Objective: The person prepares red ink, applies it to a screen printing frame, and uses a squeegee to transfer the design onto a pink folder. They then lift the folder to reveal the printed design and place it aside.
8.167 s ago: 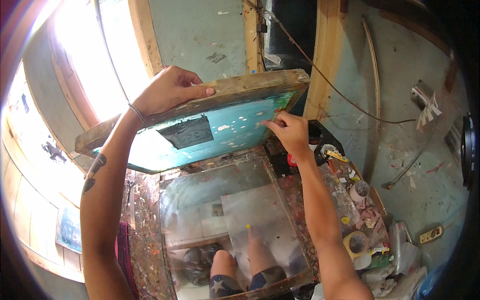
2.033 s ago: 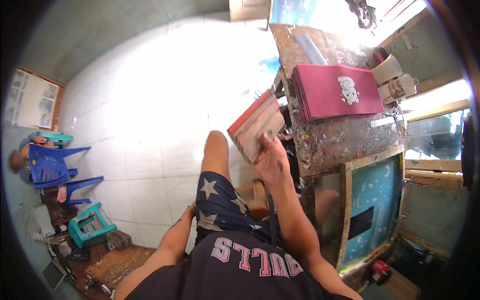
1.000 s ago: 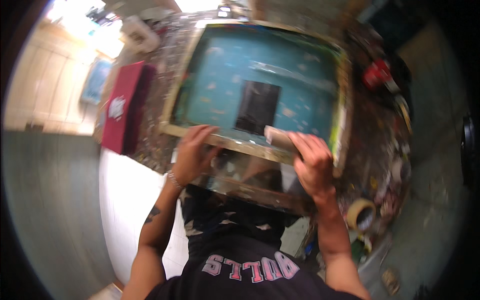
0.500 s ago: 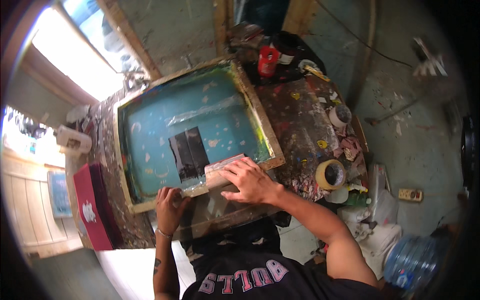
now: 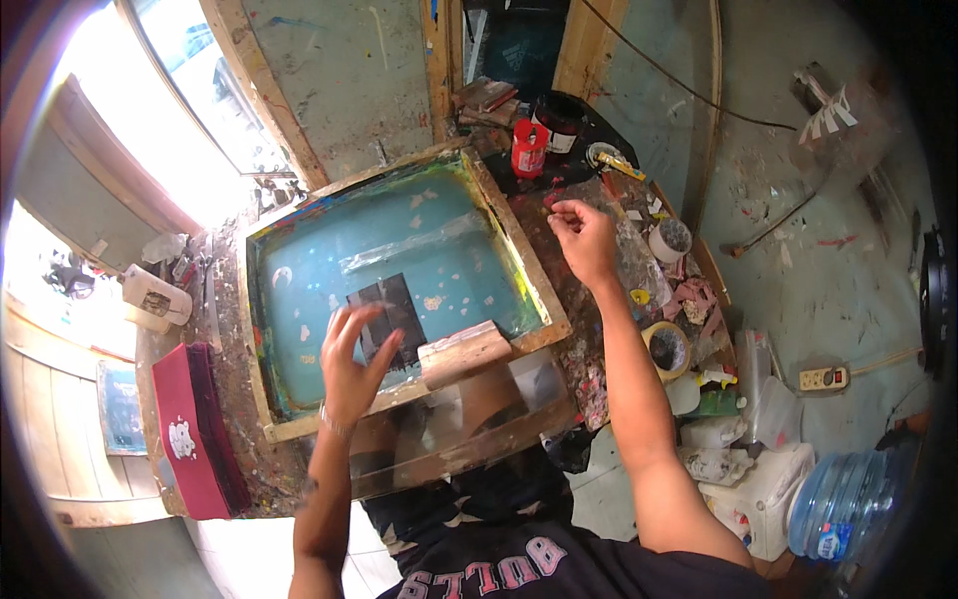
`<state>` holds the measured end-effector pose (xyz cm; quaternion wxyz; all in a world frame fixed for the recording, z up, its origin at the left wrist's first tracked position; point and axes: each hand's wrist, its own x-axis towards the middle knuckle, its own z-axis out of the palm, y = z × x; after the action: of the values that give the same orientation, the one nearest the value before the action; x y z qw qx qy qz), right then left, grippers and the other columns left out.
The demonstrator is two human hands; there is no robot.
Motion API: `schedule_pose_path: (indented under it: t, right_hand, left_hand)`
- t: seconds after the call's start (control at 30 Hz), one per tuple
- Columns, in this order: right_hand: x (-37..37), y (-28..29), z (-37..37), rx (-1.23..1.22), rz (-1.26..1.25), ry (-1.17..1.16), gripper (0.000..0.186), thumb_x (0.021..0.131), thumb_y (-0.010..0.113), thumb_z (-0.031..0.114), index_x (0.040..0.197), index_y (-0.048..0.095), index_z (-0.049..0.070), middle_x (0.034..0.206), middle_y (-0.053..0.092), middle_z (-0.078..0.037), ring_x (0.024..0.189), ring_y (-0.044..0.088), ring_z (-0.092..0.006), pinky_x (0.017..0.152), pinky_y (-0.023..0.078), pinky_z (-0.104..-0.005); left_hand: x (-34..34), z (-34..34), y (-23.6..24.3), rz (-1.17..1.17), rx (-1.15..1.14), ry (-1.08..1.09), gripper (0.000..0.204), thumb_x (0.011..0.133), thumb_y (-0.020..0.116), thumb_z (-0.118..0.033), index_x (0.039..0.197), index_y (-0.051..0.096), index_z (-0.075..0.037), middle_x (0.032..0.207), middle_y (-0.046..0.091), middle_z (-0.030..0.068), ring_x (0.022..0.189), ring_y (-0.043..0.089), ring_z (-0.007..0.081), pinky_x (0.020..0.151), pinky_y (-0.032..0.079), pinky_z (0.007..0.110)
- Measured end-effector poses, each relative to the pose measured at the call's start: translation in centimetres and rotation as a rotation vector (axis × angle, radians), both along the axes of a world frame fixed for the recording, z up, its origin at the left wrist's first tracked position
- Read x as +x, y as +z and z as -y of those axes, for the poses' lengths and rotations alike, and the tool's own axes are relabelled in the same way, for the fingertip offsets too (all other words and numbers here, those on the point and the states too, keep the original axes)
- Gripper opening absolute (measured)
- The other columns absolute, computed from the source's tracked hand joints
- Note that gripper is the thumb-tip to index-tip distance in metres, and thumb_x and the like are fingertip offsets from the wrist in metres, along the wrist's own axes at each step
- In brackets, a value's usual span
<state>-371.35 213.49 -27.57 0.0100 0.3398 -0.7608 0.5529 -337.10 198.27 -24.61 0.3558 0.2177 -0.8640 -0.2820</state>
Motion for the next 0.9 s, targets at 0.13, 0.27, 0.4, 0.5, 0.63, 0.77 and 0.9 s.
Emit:
schedule_pose_path:
  t: [0.13,0.27,0.4,0.5,0.63,0.77,0.9]
  right_hand:
    - [-4.8,2.3,2.1,-0.057,0.02,0.04,0.027,0.089,0.078,0.012,0.112,0.071,-0.002,0.08,0.075,-0.009,0.071,0.072,-0.0165,0.069,0.055,-0.0318]
    - [-9.5,4.1,7.5,0.073,-0.142,0.083,0.044,0.083,0.083,0.015,0.122,0.07,-0.001,0.083,0.075,-0.016,0.076,0.075,-0.0257,0.071,0.056,-0.0363]
    - [-13.0,3.9,10.3,0.172,-0.257,0.103,0.045,0.081,0.086,0.023,0.12,0.073,0.003,0.084,0.075,-0.018,0.077,0.075,-0.0287,0.07,0.055,-0.0377]
    - [-15.1,3.0,12.4,0.151,-0.426,0.075,0.029,0.084,0.083,0.023,0.105,0.079,0.004,0.08,0.075,-0.017,0.074,0.075,-0.028,0.068,0.056,-0.0381]
    - [-15.1,2.0,11.9,0.148,-0.136,0.141,0.021,0.089,0.074,0.023,0.094,0.078,0.002,0.08,0.075,-0.017,0.073,0.073,-0.0359,0.07,0.059,-0.0409]
    - [-12.8,5.3,10.9,0.041,-0.128,0.189,0.022,0.09,0.072,0.022,0.095,0.076,0.001,0.08,0.074,-0.019,0.074,0.073,-0.0357,0.07,0.057,-0.0406]
    - [-11.0,9.4,8.7,0.06,-0.605,0.261,0.018,0.093,0.07,0.015,0.099,0.074,-0.002,0.082,0.074,-0.016,0.073,0.073,-0.0302,0.071,0.056,-0.0383]
  left_hand:
    - [-15.7,5.3,-0.9,0.012,-0.024,-0.199,0.059,0.081,0.085,-0.03,0.128,0.064,0.001,0.121,0.066,0.0197,0.119,0.061,0.0378,0.102,0.048,0.044]
    - [-30.1,10.5,-4.2,0.248,0.121,-0.172,0.093,0.067,0.091,-0.051,0.139,0.059,-0.001,0.139,0.06,0.0216,0.134,0.05,0.0418,0.113,0.04,0.049]
    - [-38.7,8.2,-6.3,0.423,0.078,0.051,0.106,0.059,0.093,-0.059,0.144,0.056,-0.008,0.149,0.052,0.0195,0.141,0.041,0.0468,0.116,0.03,0.06]
    - [-42.2,8.6,-9.0,0.263,0.099,0.129,0.103,0.056,0.092,-0.059,0.142,0.058,-0.014,0.15,0.052,0.0187,0.141,0.041,0.0474,0.115,0.028,0.063]
    - [-42.3,7.6,-9.5,0.239,0.275,0.112,0.081,0.058,0.092,-0.052,0.127,0.066,-0.017,0.125,0.07,0.0159,0.13,0.054,0.0418,0.112,0.031,0.06]
    - [-40.3,8.8,-7.4,0.001,0.231,0.009,0.068,0.062,0.094,-0.044,0.116,0.07,-0.01,0.108,0.075,0.0163,0.106,0.07,0.0354,0.092,0.052,0.048]
    - [-35.6,6.2,-2.2,-0.145,0.197,-0.062,0.059,0.068,0.092,-0.037,0.111,0.067,-0.005,0.099,0.076,0.0178,0.093,0.073,0.0378,0.081,0.057,0.044]
